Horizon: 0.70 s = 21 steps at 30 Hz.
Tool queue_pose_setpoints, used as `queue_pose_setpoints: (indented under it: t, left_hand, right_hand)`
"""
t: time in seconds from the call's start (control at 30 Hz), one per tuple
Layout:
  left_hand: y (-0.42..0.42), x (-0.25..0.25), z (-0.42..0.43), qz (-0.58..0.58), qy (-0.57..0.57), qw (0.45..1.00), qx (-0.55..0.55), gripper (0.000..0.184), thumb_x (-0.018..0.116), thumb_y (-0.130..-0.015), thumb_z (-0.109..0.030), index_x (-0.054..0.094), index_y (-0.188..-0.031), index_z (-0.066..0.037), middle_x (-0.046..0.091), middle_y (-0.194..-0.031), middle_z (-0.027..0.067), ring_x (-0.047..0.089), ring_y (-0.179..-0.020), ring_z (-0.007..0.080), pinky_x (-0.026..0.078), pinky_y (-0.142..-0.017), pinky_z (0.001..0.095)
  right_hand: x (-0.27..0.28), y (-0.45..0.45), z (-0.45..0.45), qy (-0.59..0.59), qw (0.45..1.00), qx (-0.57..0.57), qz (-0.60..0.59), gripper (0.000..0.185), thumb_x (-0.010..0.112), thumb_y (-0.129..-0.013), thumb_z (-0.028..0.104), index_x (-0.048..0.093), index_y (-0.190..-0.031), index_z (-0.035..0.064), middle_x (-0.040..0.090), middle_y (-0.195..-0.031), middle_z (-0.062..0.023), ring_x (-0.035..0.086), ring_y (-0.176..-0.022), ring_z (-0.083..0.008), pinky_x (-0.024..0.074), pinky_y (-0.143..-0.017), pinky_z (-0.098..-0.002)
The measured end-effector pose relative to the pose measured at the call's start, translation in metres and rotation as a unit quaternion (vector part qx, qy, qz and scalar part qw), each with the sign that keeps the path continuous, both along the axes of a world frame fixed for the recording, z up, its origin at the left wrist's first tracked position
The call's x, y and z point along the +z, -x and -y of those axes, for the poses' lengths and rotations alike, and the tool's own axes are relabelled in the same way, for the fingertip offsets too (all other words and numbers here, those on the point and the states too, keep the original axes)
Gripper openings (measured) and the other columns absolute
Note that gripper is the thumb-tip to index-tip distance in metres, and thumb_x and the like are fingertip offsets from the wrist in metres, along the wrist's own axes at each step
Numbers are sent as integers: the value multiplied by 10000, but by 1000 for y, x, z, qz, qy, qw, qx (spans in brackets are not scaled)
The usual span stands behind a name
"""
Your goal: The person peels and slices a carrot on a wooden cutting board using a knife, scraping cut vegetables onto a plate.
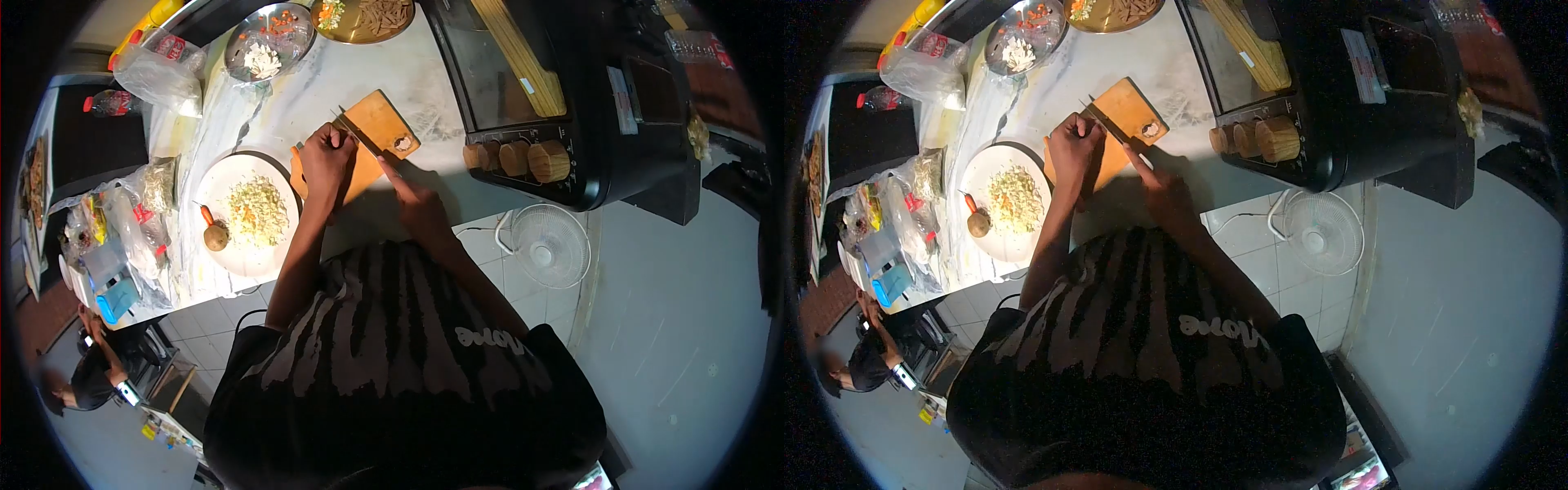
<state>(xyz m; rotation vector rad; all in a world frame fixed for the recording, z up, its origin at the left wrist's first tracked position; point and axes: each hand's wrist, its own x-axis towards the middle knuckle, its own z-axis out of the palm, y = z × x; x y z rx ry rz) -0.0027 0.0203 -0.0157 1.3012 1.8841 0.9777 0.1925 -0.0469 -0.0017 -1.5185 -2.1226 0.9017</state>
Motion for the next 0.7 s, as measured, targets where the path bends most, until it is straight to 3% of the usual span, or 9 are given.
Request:
queue_pose_setpoints:
  t: [0.07,0.13,0.3,0.47,0.53,0.57,0.63,0.67,0.7]
  left_hand:
    - [-3,9,0,5,-40,999,8,326,721,-781,-119,428,-662,-39,617,-634,144,556,-524,219,460,-556,332]
    - [-3,6,0,1,-41,999,9,322,717,-777,-118,427,-660,-39,594,-616,143,537,-509,216,449,-542,336]
    - [-6,13,1,-50,-27,998,7,320,710,-768,-118,422,-654,-39,551,-579,130,523,-496,205,440,-526,331]
    - [-5,2,1,55,-76,996,12,274,721,-779,-71,454,-727,-32,586,-630,98,551,-556,174,461,-576,301]
    - [-4,5,2,48,-61,997,10,258,724,-780,-52,468,-762,-33,599,-663,87,564,-586,166,466,-595,295]
    - [-3,6,3,40,-44,998,7,247,728,-781,-33,481,-796,-33,611,-695,77,578,-615,158,470,-615,289]
    - [-4,8,3,55,-51,997,12,244,728,-778,-18,488,-820,-34,613,-723,72,587,-643,155,473,-631,285]
    - [-5,9,3,68,-57,996,17,245,728,-775,-3,494,-844,-35,615,-750,67,597,-670,152,476,-647,281]
    - [-4,9,3,68,-58,996,18,245,728,-775,-3,494,-844,-35,615,-750,67,597,-670,152,476,-647,281]
  right_hand:
    - [-3,0,0,-63,998,0,-4,670,534,-864,-11,461,-1479,244,548,-717,-221,614,-588,-375,502,-544,-475]
    - [-3,0,0,-94,995,7,34,689,547,-843,-15,466,-1479,238,515,-670,-182,619,-580,-356,499,-538,-469]
    - [-2,-2,-1,-119,992,12,32,705,550,-824,-23,466,-1482,218,521,-686,-180,599,-563,-341,499,-544,-467]
    - [-3,-4,-1,-142,990,14,7,692,537,-833,-28,469,-1479,209,534,-719,-176,567,-537,-330,495,-542,-462]
    - [-3,-4,-4,-84,995,5,-47,627,499,-883,-24,467,-1474,184,643,-925,-201,644,-694,-350,523,-642,-440]
    - [-2,-5,-4,-84,995,6,-47,627,499,-883,-24,467,-1474,184,643,-925,-201,644,-694,-350,523,-642,-440]
    - [12,-5,-9,-37,992,-12,-118,508,424,-968,27,467,-1462,138,637,-1234,-183,668,-974,-358,526,-826,-419]
    - [11,-6,-10,-37,992,-11,-118,508,424,-968,27,467,-1462,138,637,-1234,-183,668,-974,-358,526,-826,-419]
    - [9,-9,-12,16,986,-18,-162,472,385,-994,54,470,-1454,119,583,-1327,-173,626,-1089,-351,490,-915,-404]
